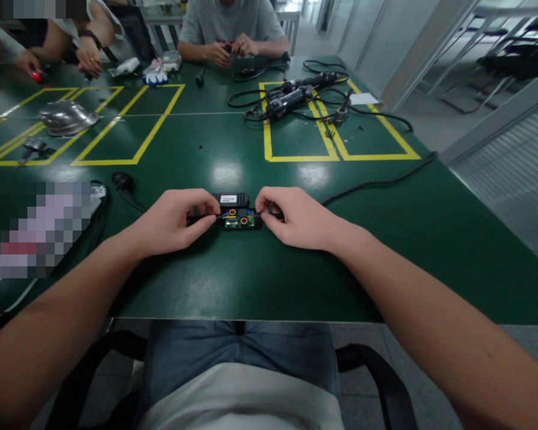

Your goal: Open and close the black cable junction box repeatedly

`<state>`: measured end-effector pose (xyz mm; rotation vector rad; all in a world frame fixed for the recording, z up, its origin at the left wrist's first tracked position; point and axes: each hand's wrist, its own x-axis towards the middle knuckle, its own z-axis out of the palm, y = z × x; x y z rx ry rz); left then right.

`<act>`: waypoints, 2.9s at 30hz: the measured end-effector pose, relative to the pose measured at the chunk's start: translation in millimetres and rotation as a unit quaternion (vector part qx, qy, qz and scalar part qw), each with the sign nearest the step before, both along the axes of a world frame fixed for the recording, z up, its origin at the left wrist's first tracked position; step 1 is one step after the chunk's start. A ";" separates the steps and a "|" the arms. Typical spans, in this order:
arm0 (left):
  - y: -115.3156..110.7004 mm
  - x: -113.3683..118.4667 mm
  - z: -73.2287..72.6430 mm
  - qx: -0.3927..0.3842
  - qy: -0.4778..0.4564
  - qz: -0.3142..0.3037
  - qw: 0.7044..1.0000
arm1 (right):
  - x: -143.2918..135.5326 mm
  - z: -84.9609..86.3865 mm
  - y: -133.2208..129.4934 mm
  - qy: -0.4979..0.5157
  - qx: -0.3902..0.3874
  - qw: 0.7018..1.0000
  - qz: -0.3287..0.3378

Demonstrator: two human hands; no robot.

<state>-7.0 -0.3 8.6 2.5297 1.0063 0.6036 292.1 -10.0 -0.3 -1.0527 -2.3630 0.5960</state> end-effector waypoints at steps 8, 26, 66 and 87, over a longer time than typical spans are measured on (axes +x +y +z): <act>3.5 -4.0 0.0 -0.015 0.001 -0.005 1.000 | 2.6 0.5 1.0 -0.007 -0.014 1.000 -0.014; 5.2 -4.8 -0.4 0.004 0.029 -0.007 1.000 | 3.8 3.3 3.8 0.006 -0.018 1.000 -0.021; 11.8 1.1 -7.9 -0.022 0.012 0.194 0.981 | 3.9 -18.0 8.1 -0.016 -0.006 0.999 -0.049; 12.7 2.5 -0.9 -0.171 -0.116 0.224 0.953 | 3.2 -11.5 8.4 0.064 -0.060 0.994 -0.069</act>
